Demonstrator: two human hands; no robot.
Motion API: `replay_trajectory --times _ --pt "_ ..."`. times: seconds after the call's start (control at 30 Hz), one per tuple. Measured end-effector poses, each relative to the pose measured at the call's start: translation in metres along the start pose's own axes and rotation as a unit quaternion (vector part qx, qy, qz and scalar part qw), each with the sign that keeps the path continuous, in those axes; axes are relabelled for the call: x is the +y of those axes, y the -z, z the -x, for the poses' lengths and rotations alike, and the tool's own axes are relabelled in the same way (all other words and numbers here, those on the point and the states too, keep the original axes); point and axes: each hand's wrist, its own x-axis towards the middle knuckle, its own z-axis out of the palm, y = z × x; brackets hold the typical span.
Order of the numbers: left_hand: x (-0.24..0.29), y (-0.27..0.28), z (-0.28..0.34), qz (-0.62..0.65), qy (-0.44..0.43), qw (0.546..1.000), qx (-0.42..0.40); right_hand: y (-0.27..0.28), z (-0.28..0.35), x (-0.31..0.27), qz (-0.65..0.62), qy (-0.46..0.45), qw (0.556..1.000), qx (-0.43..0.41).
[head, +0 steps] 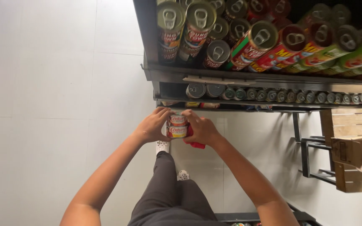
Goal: Stocking canned goods from a cardboard box onto grocery store shelves and wiping them with a cloth.
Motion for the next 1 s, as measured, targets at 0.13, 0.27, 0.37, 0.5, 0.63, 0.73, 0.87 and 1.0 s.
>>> replay_trajectory --times 0.13,0.27,0.37,0.5,0.63,0.73,0.87,1.0 --pt "-0.022 -0.039 -0.008 -0.014 0.0 1.0 0.0 -0.029 -0.009 0.035 0.069 0.033 0.996 0.037" --pt "-0.023 -0.042 -0.027 -0.046 0.049 0.997 -0.033 -0.039 -0.022 0.067 0.185 0.101 0.972 0.103" --pt "-0.052 -0.057 -0.044 -0.041 0.07 0.996 -0.025 -0.056 -0.043 0.1 0.343 0.162 0.905 0.195" --pt "-0.049 -0.063 -0.075 -0.236 0.045 0.97 0.034 -0.08 -0.067 0.13 0.442 0.201 0.837 0.251" --pt "-0.044 -0.062 -0.1 -0.28 0.036 0.958 -0.045 -0.081 -0.075 0.126 0.445 0.217 0.82 0.288" --pt "-0.05 -0.058 -0.11 -0.285 0.021 0.953 -0.103 -0.082 -0.076 0.121 0.418 0.179 0.845 0.282" --pt "-0.056 -0.06 -0.123 -0.154 0.034 0.982 -0.101 -0.085 -0.082 0.119 0.364 0.139 0.886 0.253" --pt "-0.072 -0.066 -0.137 -0.164 0.112 0.969 -0.146 -0.092 -0.087 0.11 0.36 0.149 0.884 0.259"
